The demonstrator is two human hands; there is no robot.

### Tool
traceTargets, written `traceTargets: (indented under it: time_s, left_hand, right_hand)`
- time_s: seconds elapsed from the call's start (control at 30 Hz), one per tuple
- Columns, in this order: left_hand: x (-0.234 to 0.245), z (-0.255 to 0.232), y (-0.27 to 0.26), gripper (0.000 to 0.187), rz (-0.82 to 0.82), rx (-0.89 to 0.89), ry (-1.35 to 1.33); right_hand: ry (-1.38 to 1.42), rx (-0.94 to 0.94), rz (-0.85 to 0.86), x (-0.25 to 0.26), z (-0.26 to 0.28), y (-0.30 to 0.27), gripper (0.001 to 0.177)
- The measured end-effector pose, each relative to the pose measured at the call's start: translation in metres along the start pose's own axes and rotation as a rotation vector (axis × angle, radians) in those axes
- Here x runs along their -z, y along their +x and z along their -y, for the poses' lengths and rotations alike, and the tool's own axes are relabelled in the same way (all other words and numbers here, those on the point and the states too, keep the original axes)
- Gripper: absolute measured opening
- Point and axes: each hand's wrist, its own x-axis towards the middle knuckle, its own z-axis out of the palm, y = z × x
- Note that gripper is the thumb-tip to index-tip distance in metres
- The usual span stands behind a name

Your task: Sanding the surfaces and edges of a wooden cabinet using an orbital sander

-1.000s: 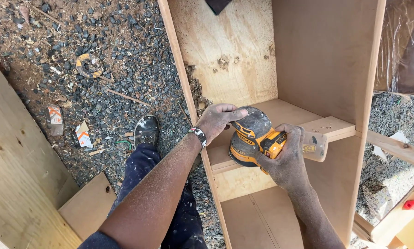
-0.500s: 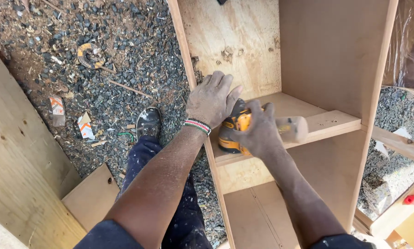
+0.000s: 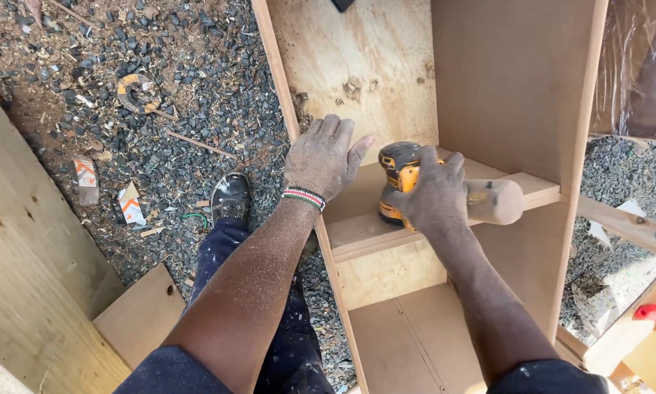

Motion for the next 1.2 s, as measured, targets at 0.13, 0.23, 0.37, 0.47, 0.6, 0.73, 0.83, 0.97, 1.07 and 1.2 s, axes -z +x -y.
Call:
traceTargets:
  time_s: [0.13, 0.23, 0.37, 0.47, 0.6, 0.73, 0.83, 0.97, 1.07, 1.2]
  left_hand:
    - [-0.012, 0.013, -0.008, 0.065, 0.081, 0.079, -0.023]
    - [-0.031, 0.023, -0.016, 0.057, -0.115, 0.039, 0.171]
    - [-0.007, 0.011, -0.007, 0.048, 0.057, 0.133, 0.191]
    - [-0.029, -0.007, -0.014, 0.039, 0.198, 0.336, 0.277]
    - [-0.071, -0.045, -0.036, 0.051, 0.524, 0.513, -0.118]
    - [-0.101, -0.057, -0.077, 0.054, 0.808, 0.564, -0.199]
    - [-0.164, -0.024, -0.127, 0.089, 1.173, 0.650, -0.326]
    - [-0.268, 0.034, -0.177, 0.074, 1.110, 0.833, -0.374]
    - [-0.231, 0.030, -0.160, 0.080, 1.082, 0.896, -0.352]
    - [-0.271, 0.060, -0.177, 0.081, 1.026, 0.919, -0.347]
  right_hand:
    - [0.018, 0.038, 0.060, -0.016, 0.050, -0.032, 0.091]
    - [-0.168, 0.185, -0.019, -0.034, 0.073, -0.047, 0.113]
    - [-0.086, 0.076, 0.114, -0.018, 0.057, -0.033, 0.090]
    - [-0.172, -0.003, 0.085, 0.010, 0.002, -0.009, 0.101]
    - [-0.308, -0.087, -0.118, 0.030, -0.086, 0.040, 0.087]
    - [-0.263, -0.127, -0.111, 0.048, -0.108, 0.062, 0.080]
    - [-0.177, -0.186, -0.051, 0.052, -0.109, 0.068, 0.073]
    - [-0.264, -0.233, -0.088, 0.054, -0.118, 0.064, 0.078]
    - [-0.245, -0.230, -0.132, 0.063, -0.122, 0.046, 0.081]
    - [-0.161, -0.173, -0.126, 0.067, -0.093, 0.003, 0.080]
